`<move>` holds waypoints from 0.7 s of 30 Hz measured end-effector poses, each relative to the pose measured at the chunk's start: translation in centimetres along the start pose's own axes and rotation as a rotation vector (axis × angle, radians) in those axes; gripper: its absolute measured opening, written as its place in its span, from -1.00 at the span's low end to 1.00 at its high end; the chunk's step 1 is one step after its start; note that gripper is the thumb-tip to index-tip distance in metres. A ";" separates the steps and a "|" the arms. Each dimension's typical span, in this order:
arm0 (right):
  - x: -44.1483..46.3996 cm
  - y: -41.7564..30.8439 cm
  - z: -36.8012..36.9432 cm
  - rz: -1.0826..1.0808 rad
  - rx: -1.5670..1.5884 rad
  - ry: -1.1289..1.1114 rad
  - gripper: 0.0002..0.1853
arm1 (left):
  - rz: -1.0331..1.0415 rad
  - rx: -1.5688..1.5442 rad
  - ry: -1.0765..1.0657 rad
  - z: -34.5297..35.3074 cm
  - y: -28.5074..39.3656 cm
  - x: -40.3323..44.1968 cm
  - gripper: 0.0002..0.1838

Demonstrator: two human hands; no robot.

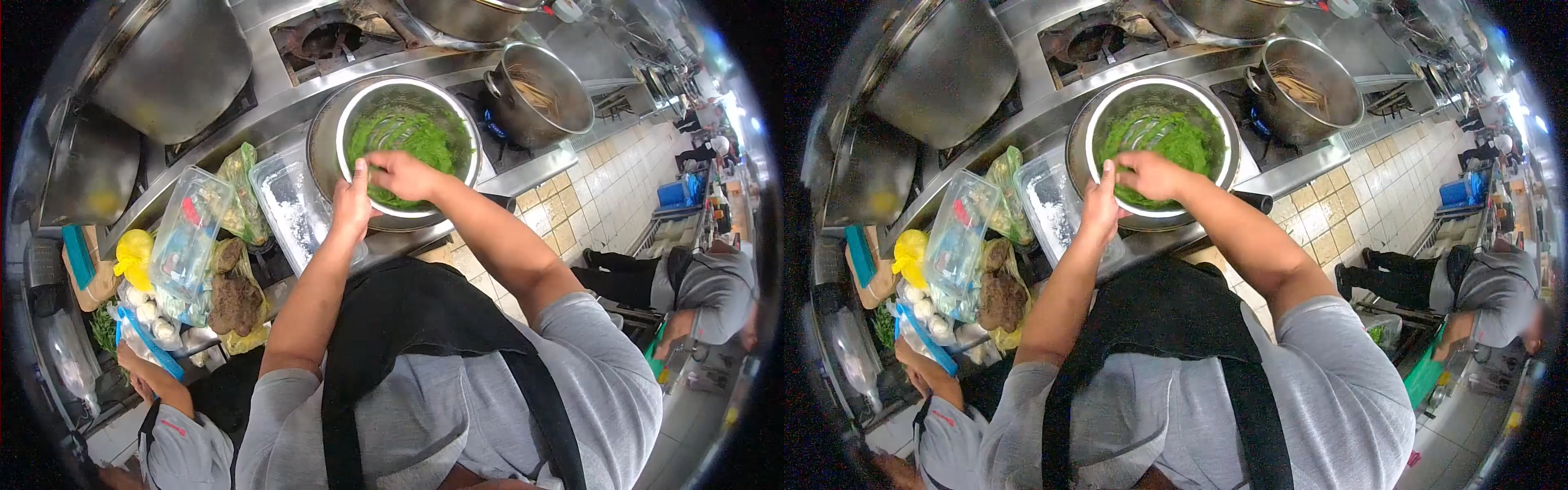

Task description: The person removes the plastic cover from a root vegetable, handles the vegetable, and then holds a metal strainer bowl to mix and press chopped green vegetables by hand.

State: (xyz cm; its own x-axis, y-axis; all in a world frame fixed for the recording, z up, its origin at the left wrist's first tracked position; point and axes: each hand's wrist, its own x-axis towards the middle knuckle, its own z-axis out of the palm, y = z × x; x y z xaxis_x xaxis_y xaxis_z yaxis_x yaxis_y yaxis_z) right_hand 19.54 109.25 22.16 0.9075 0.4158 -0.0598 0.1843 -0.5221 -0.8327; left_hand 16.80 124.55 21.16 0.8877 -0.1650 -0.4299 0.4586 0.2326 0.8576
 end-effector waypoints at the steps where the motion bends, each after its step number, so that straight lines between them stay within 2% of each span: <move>1: -0.2 -0.1 -1.2 0.053 0.012 -0.070 -0.66 | 0.026 0.003 -0.035 -0.7 -0.5 0.5 -0.34; 2: -0.3 0.0 -2.5 0.107 0.026 -0.144 -0.67 | 0.028 0.002 -0.037 -0.5 -0.3 0.5 -0.34; 4: -0.5 0.3 -4.6 -0.068 -0.242 0.344 -0.65 | 0.137 -0.011 0.043 -0.3 -0.2 0.1 -0.35; 5: 0.0 0.8 -5.3 -0.066 -0.286 0.525 -0.60 | 0.122 -0.022 0.079 -0.5 -0.3 0.5 -0.36; 6: -0.2 1.3 -5.6 0.095 -0.264 0.620 -0.52 | 0.126 -0.022 0.079 -0.7 -0.4 0.7 -0.36; 7: 0.0 3.4 -4.4 0.160 -0.204 0.602 -0.49 | 0.115 -0.017 0.069 -0.6 -0.2 0.7 -0.35; 8: 0.3 2.1 -3.5 0.222 -0.147 0.582 -0.46 | 0.106 -0.015 0.059 -0.5 -0.1 0.8 -0.34; 9: -0.9 1.0 -2.6 0.414 -0.072 0.375 -0.43 | 0.107 -0.019 0.059 -0.4 -0.2 0.7 -0.34; 12: -1.4 0.6 -0.5 0.319 0.382 0.128 -0.49 | 0.087 0.035 0.077 -0.4 0.0 0.9 -0.34; 14: -2.0 -2.4 -1.9 0.241 0.281 0.109 -0.53 | 0.010 -0.151 0.002 -0.7 0.0 0.7 -0.40; 16: -2.5 -4.2 -3.4 0.171 0.180 0.092 -0.57 | 0.021 -0.165 -0.018 -0.4 0.4 0.7 -0.40; 18: -2.7 -4.7 -4.3 0.125 0.130 -0.205 -0.61 | -0.002 -0.142 0.051 0.2 1.1 0.4 -0.34; 19: -2.4 -4.5 -4.0 0.188 0.066 -0.303 -0.63 | -0.005 -0.144 0.051 0.3 1.0 0.3 -0.34; 20: -2.1 -3.5 -3.5 0.190 0.067 -0.304 -0.63 | -0.003 -0.126 0.049 0.3 0.9 0.0 -0.33; 21: -1.5 -1.6 -2.8 0.123 -0.095 -0.231 -0.64 | -0.001 -0.105 0.047 0.3 0.9 -0.2 -0.33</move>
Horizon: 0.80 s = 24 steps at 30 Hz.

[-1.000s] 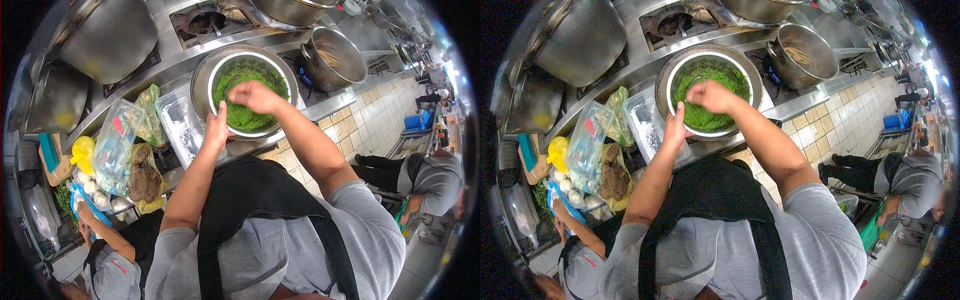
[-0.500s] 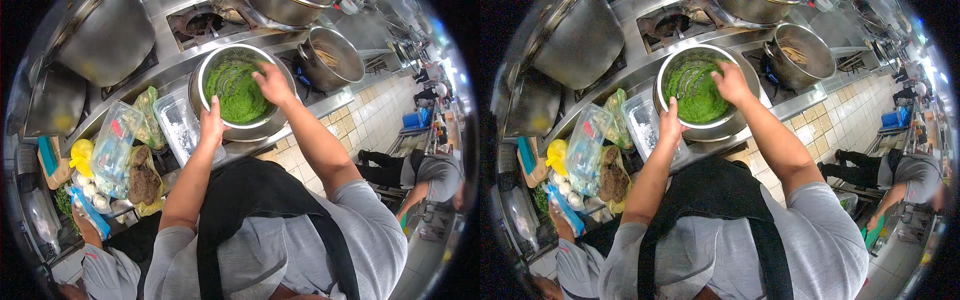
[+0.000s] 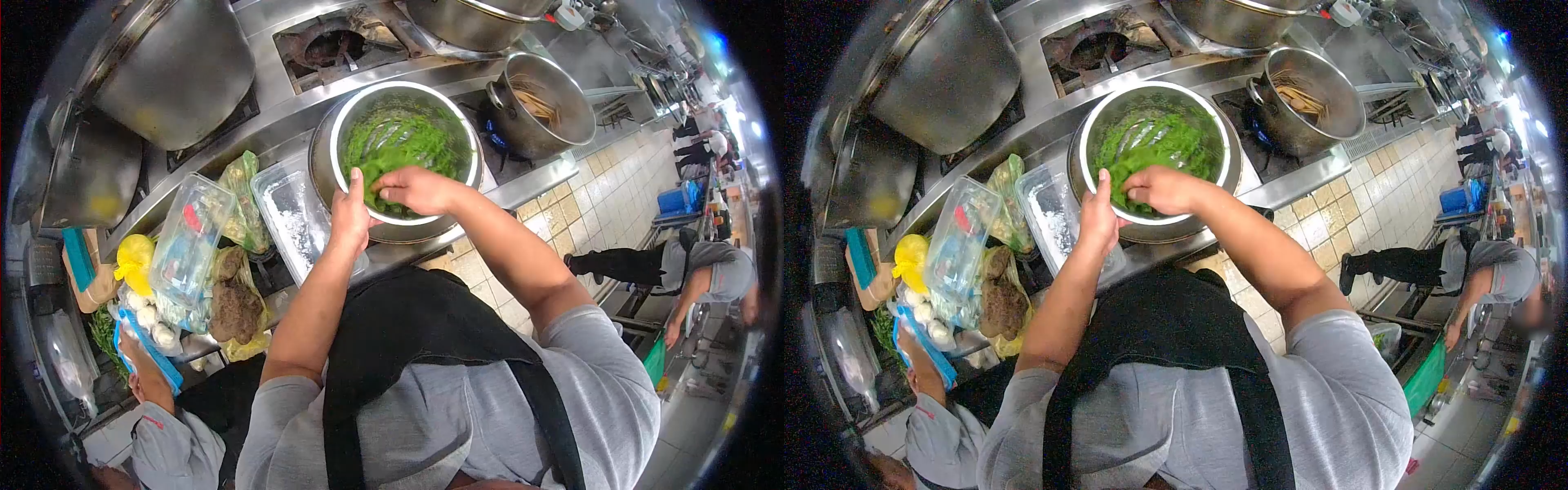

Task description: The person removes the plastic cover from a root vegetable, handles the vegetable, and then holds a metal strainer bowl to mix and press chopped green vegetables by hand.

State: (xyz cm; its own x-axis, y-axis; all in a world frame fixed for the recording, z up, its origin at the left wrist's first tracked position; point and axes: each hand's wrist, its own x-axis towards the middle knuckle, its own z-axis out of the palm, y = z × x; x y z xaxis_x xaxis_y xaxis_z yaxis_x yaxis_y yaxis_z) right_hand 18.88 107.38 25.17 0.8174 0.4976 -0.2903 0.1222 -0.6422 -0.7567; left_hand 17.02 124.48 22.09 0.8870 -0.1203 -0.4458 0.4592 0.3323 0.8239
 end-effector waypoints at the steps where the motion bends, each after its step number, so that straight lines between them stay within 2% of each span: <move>1: 0.8 1.1 0.2 -0.045 -0.162 0.088 -0.65 | 0.000 0.004 0.001 -0.2 -0.2 -0.1 -0.33; 3: 1.6 2.1 -1.4 0.016 -0.069 0.209 -0.65 | -0.011 0.041 -0.058 -0.4 -0.7 -0.1 -0.33; 5: 1.1 0.1 -3.1 0.081 -0.150 0.256 -0.65 | -0.007 -0.012 -0.068 -0.1 -0.5 -0.3 -0.34; 6: 1.0 -0.3 -2.9 0.082 -0.151 0.253 -0.65 | 0.001 -0.007 -0.053 -0.1 -0.4 -0.4 -0.35; 8: 0.7 -1.2 -2.0 -0.042 0.151 0.077 -0.65 | 0.012 -0.003 -0.044 0.0 -0.5 0.0 -0.35; 9: 0.8 -1.7 -1.3 -0.063 0.150 -0.011 -0.65 | 0.013 0.023 -0.023 -0.2 -0.7 0.3 -0.35; 12: 0.9 -0.8 -0.4 -0.039 0.093 -0.056 -0.64 | 0.000 0.003 -0.030 -0.6 -0.6 0.2 -0.37; 14: 0.7 1.4 -1.1 -0.135 -0.015 0.123 -0.65 | 0.012 -0.022 -0.059 -0.8 -0.6 0.1 -0.38; 15: 0.3 1.8 -2.1 -0.139 -0.018 0.121 -0.65 | 0.016 -0.025 -0.056 -1.0 -0.6 0.3 -0.38; 17: -1.3 -0.6 -4.3 0.183 0.367 -0.294 -0.65 | -0.018 -0.074 -0.038 -1.1 -0.1 -0.2 -0.38; 18: -1.6 -0.2 -4.3 0.106 0.235 -0.341 -0.69 | 0.004 -0.034 -0.001 -0.9 0.4 -0.5 -0.31; 19: -1.4 -0.1 -4.1 0.108 0.237 -0.338 -0.69 | 0.002 -0.032 -0.004 -0.9 0.2 -0.6 -0.31; 21: -0.4 0.2 -4.1 0.117 -0.322 -0.192 -0.71 | 0.031 -0.027 -0.031 -0.8 0.0 -0.6 -0.32; 22: 0.8 2.6 -3.6 0.064 -0.400 -0.008 -0.72 | 0.087 0.003 -0.014 -0.7 -0.6 -0.4 -0.33; 23: 0.8 3.0 -4.1 0.062 -0.399 -0.005 -0.72 | 0.090 0.006 -0.015 -0.7 -0.7 -0.2 -0.33; 24: 0.8 3.5 -4.7 0.033 -0.255 0.137 -0.73 | 0.050 -0.018 -0.013 -0.8 -0.8 -0.1 -0.36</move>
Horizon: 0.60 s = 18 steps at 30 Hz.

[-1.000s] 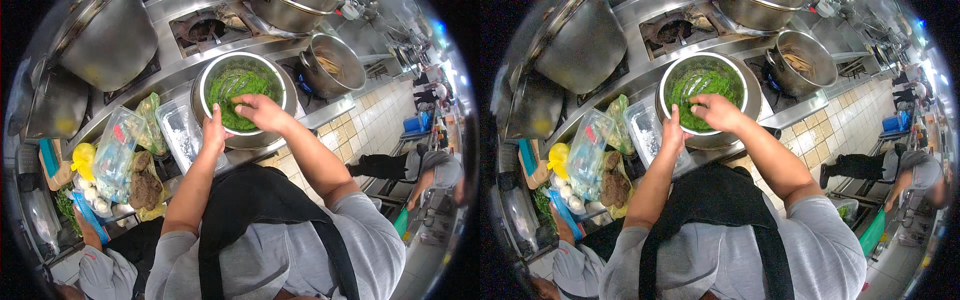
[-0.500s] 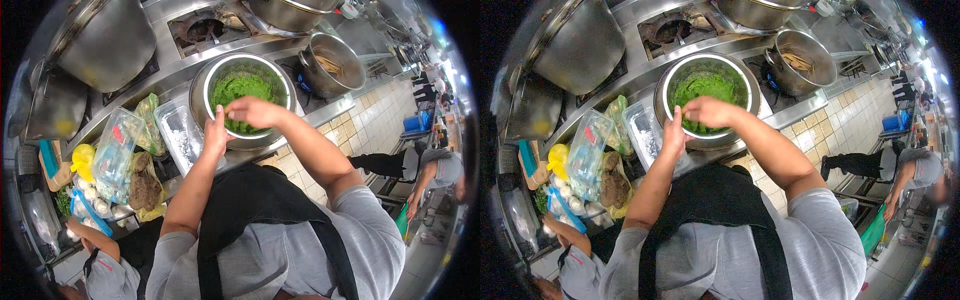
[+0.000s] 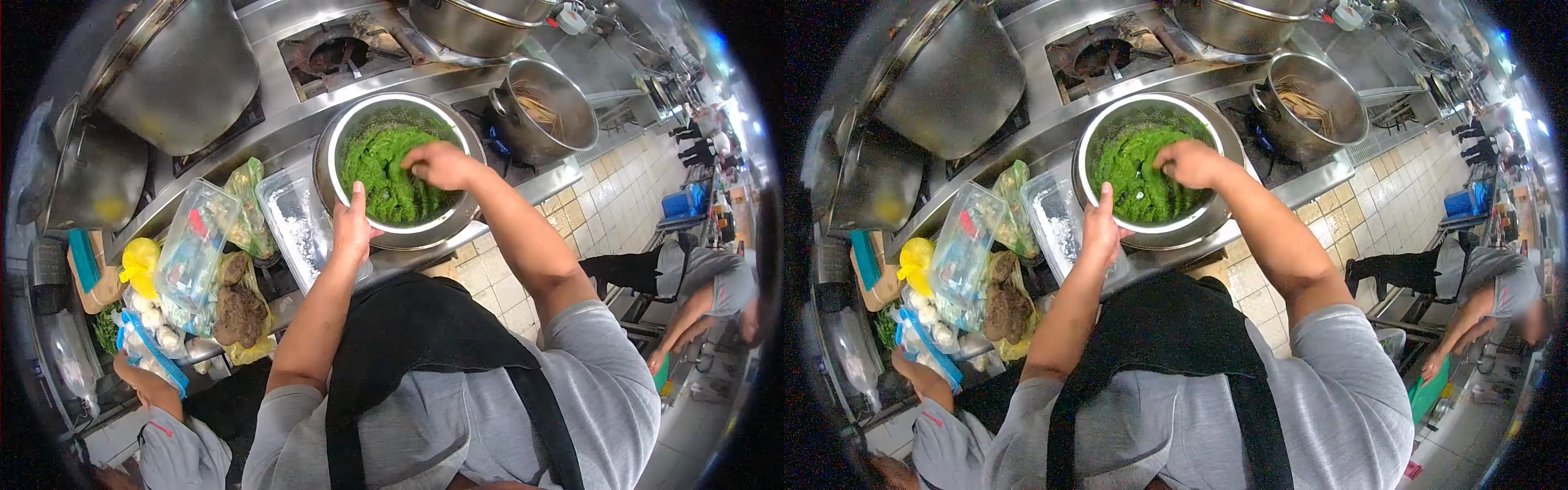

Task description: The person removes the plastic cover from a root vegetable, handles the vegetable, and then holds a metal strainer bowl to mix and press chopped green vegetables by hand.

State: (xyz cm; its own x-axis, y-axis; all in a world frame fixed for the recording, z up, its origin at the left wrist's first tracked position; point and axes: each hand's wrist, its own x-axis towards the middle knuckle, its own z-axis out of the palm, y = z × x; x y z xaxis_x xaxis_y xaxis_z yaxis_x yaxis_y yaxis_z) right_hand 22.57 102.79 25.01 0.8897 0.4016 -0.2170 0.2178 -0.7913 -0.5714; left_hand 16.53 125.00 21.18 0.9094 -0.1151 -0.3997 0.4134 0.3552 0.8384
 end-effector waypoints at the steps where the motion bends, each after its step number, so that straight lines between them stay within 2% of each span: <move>1: 0.1 0.1 -0.3 0.001 0.149 0.135 -0.73 | -0.044 -0.026 0.006 0.0 0.2 -0.2 -0.39; 3: 0.4 0.4 -0.5 0.101 0.476 0.372 -0.73 | -0.050 -0.036 0.004 0.0 0.4 -0.6 -0.38; 5: 1.1 -0.4 1.1 0.195 0.474 0.718 -0.68 | 0.006 0.004 0.002 0.6 0.5 -1.1 -0.40; 7: 1.6 -0.7 4.1 0.134 0.224 0.686 -0.62 | -0.024 0.023 -0.024 0.7 0.1 -0.8 -0.40; 8: 1.5 -1.2 5.3 0.109 0.216 0.532 -0.58 | -0.052 0.047 -0.044 0.7 -0.1 -0.6 -0.40; 11: 0.8 -2.6 3.2 0.159 0.741 0.236 -0.64 | -0.040 0.005 -0.067 0.2 -0.4 -0.8 -0.40; 13: 2.0 -0.6 2.1 0.147 0.581 0.579 -0.67 | -0.067 0.001 -0.083 0.0 -0.3 -0.9 -0.40; 14: 2.5 0.0 1.6 0.160 0.499 0.668 -0.67 | -0.080 0.011 -0.098 0.0 -0.4 -0.8 -0.39; 15: 2.5 0.3 2.1 0.167 0.498 0.679 -0.67 | -0.090 0.022 -0.117 0.2 -0.4 -0.7 -0.38; 17: 2.8 -0.6 3.4 0.141 0.419 0.548 -0.64 | -0.078 0.035 -0.131 0.7 -0.2 -0.6 -0.36; 18: 2.8 -1.0 4.6 0.082 0.473 0.380 -0.60 | -0.065 0.043 -0.129 0.9 -0.1 -0.6 -0.35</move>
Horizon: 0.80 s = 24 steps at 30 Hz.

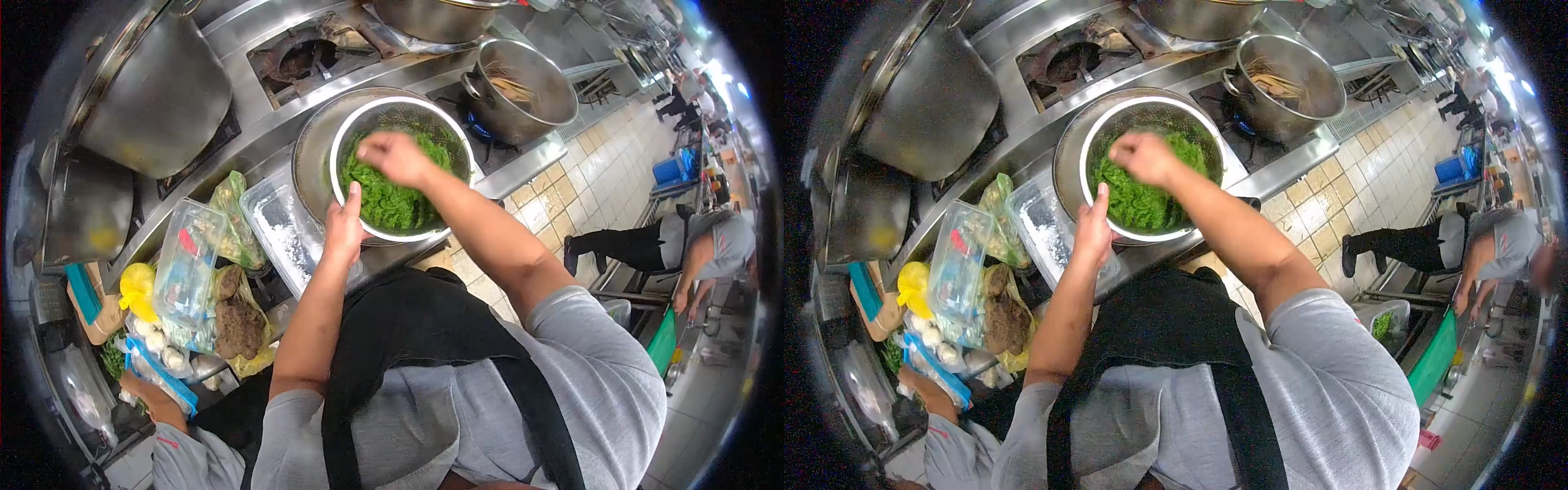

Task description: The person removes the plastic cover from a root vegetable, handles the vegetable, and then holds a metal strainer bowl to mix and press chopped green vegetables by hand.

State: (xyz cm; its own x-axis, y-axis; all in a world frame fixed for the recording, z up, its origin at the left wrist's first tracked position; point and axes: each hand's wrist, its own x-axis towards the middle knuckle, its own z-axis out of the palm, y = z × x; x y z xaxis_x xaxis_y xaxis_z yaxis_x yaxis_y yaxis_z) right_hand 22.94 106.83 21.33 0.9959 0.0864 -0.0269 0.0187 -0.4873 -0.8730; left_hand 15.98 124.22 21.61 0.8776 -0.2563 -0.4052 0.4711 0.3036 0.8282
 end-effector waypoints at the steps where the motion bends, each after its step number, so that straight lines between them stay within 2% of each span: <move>1: -1.2 -0.9 0.9 0.018 -0.083 -0.112 -0.59 | -0.003 0.002 -0.003 -0.2 0.0 0.1 -0.35; 3: -2.6 -3.3 0.2 0.099 -0.206 -0.438 -0.58 | -0.016 -0.002 0.010 -1.1 0.1 0.5 -0.33; 7: -4.1 -3.8 -0.9 -0.038 -0.147 -0.294 -0.61 | 0.036 -0.007 0.093 -0.8 1.0 0.2 -0.36; 9: -4.4 -5.6 -1.7 0.250 0.311 -0.365 -0.69 | 0.039 -0.008 0.091 -1.1 1.0 0.5 -0.37; 10: -4.0 -4.6 -1.3 0.356 0.433 -0.493 -0.69 | 0.031 -0.025 0.072 -1.2 1.1 0.6 -0.37; 11: -3.6 -3.6 -0.8 0.355 0.434 -0.489 -0.69 | 0.022 -0.043 0.054 -1.3 1.3 0.7 -0.37; 13: -2.8 -1.5 0.0 0.546 0.505 -0.472 -0.66 | 0.041 -0.034 0.039 -1.0 1.1 0.5 -0.38; 16: -1.0 -0.4 -0.9 0.540 0.393 -0.447 -0.61 | 0.063 -0.044 -0.003 -1.0 0.2 0.1 -0.41; 18: -0.8 -2.1 -2.7 0.510 0.243 -0.467 -0.59 | 0.063 -0.048 0.010 -0.4 0.7 -0.3 -0.42; 21: -0.8 -5.8 -5.3 0.403 0.218 -0.449 -0.65 | 0.056 -0.049 0.028 -0.6 0.9 -0.5 -0.42; 24: 0.7 -2.5 -4.2 0.342 0.369 -0.095 -0.81 | 0.077 -0.056 0.023 -0.7 0.9 -0.7 -0.43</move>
State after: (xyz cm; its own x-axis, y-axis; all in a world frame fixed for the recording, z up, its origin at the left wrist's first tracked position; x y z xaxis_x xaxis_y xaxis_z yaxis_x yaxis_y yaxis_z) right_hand 23.93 104.44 25.58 0.9266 0.0630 -0.3707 -0.3568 -0.1637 -0.9197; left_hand 15.90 125.32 22.40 0.9128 -0.2094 -0.3508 0.4061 0.3727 0.8344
